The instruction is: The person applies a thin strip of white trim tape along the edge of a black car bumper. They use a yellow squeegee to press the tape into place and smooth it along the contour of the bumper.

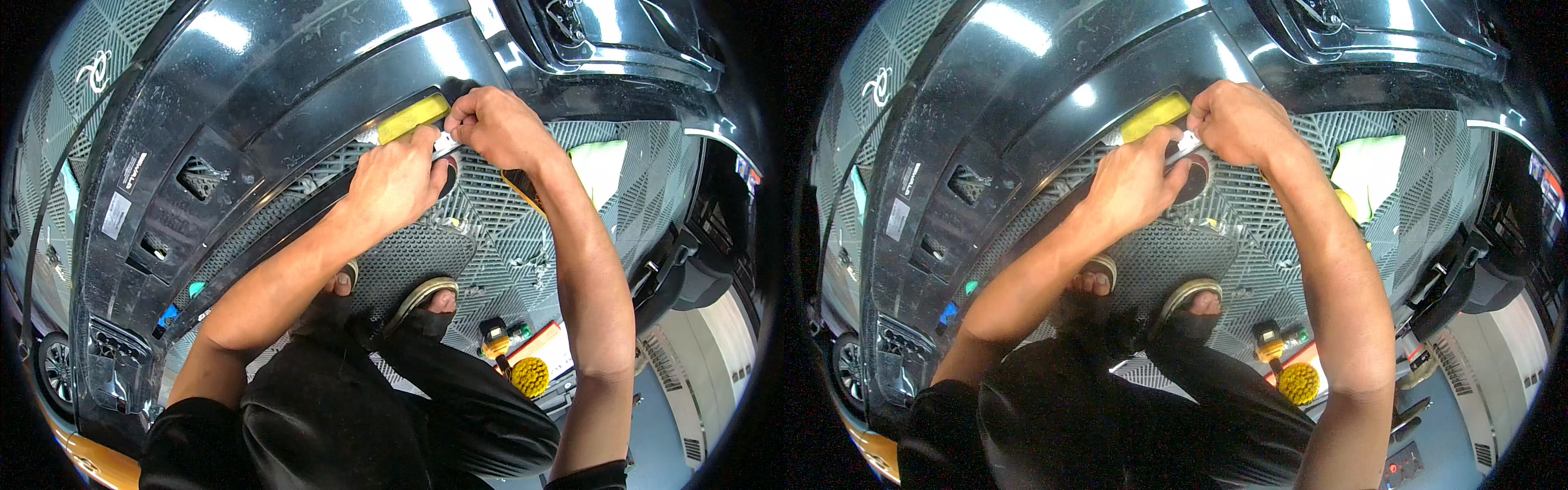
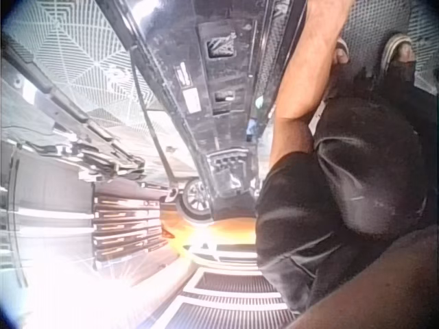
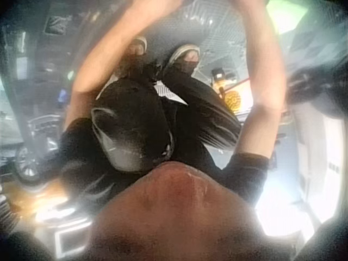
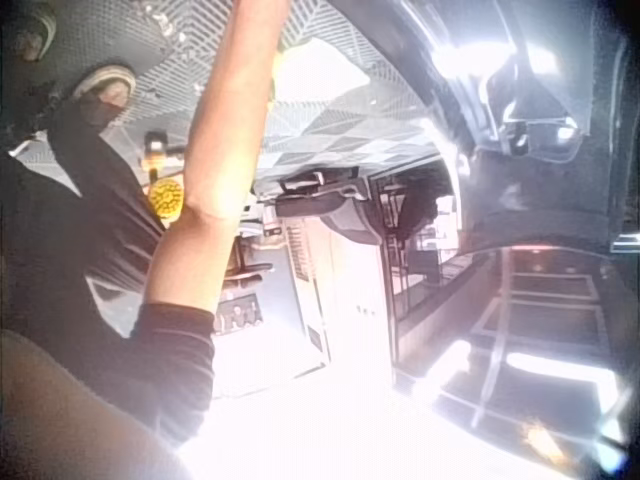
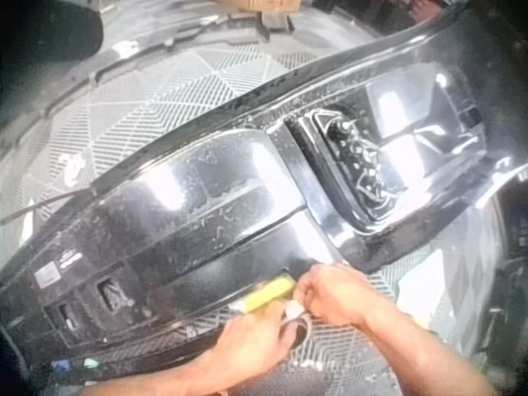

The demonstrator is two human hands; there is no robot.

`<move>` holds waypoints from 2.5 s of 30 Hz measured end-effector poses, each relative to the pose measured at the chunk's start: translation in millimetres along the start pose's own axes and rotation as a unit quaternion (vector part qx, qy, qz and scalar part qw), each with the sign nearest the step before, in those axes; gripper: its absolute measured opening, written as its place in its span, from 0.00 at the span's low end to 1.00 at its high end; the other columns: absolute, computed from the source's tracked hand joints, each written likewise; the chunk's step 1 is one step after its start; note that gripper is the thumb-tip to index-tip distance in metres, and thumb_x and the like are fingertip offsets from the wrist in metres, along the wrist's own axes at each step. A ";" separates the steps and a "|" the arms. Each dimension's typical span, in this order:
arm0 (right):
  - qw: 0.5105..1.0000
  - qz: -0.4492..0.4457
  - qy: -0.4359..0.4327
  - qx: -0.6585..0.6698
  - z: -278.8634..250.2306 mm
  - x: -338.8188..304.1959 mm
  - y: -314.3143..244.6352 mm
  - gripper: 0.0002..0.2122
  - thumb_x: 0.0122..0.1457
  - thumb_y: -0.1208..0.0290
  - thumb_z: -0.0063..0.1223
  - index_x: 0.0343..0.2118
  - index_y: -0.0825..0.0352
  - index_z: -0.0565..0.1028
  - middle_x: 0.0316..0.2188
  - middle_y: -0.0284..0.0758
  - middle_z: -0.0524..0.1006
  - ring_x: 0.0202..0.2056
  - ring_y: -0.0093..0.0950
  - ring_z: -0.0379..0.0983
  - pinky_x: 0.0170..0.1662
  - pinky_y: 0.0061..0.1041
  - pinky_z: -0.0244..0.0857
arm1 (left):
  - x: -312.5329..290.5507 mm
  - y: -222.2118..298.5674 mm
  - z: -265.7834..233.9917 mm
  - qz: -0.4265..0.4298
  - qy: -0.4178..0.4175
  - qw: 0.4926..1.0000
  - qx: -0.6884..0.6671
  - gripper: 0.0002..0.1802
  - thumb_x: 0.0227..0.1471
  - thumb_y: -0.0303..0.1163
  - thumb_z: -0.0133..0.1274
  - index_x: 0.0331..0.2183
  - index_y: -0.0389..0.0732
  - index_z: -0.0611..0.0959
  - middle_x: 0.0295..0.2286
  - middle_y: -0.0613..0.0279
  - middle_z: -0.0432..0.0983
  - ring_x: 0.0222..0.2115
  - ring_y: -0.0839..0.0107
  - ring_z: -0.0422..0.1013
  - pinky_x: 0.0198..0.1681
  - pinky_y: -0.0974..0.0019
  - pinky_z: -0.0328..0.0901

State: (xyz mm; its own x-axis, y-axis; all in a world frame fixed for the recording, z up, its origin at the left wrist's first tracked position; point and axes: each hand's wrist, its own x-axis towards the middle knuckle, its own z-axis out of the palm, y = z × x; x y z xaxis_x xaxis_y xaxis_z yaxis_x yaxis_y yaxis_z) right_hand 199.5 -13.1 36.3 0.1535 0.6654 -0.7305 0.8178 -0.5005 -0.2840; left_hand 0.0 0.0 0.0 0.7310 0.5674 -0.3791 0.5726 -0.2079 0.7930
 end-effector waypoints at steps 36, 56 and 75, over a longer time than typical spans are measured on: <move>0.998 -0.006 0.025 0.049 -0.3 -9.9 -3.2 0.08 0.54 0.72 0.64 0.37 0.65 0.86 0.34 0.44 0.87 0.42 0.43 0.85 0.50 0.40 0.76 | -27.2 -15.1 -9.4 0.037 0.059 0.990 -0.122 0.19 0.59 0.29 0.63 0.51 0.34 0.82 0.31 0.50 0.80 0.27 0.50 0.79 0.34 0.50 0.75; 0.962 -0.022 0.185 0.198 0.3 -32.8 15.0 0.10 0.66 0.70 0.59 0.45 0.70 0.84 0.31 0.43 0.84 0.33 0.35 0.82 0.41 0.35 0.73 | -42.1 -11.1 8.4 0.151 0.065 0.986 0.018 0.30 0.51 0.29 0.66 0.56 0.31 0.80 0.52 0.48 0.73 0.51 0.49 0.69 0.58 0.50 0.66; 0.947 0.131 0.155 0.249 28.8 -49.2 4.3 0.18 0.59 0.71 0.58 0.51 0.70 0.84 0.31 0.46 0.86 0.35 0.35 0.85 0.43 0.34 0.75 | -41.0 -19.7 6.6 0.160 0.048 0.986 0.028 0.32 0.53 0.30 0.66 0.59 0.32 0.79 0.54 0.49 0.72 0.53 0.50 0.70 0.60 0.51 0.66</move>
State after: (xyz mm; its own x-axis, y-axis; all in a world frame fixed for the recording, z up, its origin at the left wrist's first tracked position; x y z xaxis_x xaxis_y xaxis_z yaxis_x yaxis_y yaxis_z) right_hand 179.5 -63.9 53.1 0.5335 0.5734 -0.6218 0.3776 -0.8193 -0.4315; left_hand -38.8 -24.4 -3.2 0.8402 0.5383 -0.0655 0.3409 -0.4304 0.8358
